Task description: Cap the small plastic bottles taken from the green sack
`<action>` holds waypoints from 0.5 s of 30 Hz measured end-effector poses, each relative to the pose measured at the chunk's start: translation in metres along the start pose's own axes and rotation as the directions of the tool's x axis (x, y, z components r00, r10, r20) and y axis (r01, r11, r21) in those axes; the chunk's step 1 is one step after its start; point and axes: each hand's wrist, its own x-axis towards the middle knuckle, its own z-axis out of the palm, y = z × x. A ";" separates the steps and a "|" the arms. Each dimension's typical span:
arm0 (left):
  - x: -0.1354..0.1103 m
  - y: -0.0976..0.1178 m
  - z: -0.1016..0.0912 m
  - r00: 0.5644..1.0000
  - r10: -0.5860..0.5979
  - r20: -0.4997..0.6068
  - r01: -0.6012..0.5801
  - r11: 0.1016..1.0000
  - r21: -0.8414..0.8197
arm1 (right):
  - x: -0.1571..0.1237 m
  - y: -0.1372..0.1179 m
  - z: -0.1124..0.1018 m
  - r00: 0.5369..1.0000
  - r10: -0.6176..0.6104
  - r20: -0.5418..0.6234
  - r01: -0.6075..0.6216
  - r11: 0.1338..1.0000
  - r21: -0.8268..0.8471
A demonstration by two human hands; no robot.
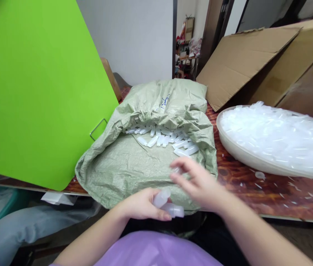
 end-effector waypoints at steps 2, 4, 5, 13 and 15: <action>0.000 0.000 0.003 0.998 0.058 0.014 -0.058 0.998 -0.001 | -0.004 -0.012 0.034 0.990 -0.086 0.113 0.075 0.992 0.100; -0.002 -0.002 0.002 0.995 0.099 -0.022 -0.099 0.995 -0.024 | -0.009 -0.013 0.052 0.977 -0.133 0.167 0.109 0.983 0.145; -0.004 -0.004 0.001 0.995 0.094 -0.043 -0.096 0.994 -0.045 | -0.012 -0.011 0.056 0.971 -0.146 0.188 0.115 0.980 0.165; -0.014 -0.014 -0.009 0.994 -0.006 0.113 0.034 0.969 -0.246 | -0.026 0.003 0.071 0.981 0.110 0.160 -0.184 0.794 0.580; -0.013 -0.013 -0.009 0.990 0.001 0.144 0.035 0.969 -0.245 | -0.028 0.004 0.071 0.983 0.084 0.164 -0.164 0.805 0.571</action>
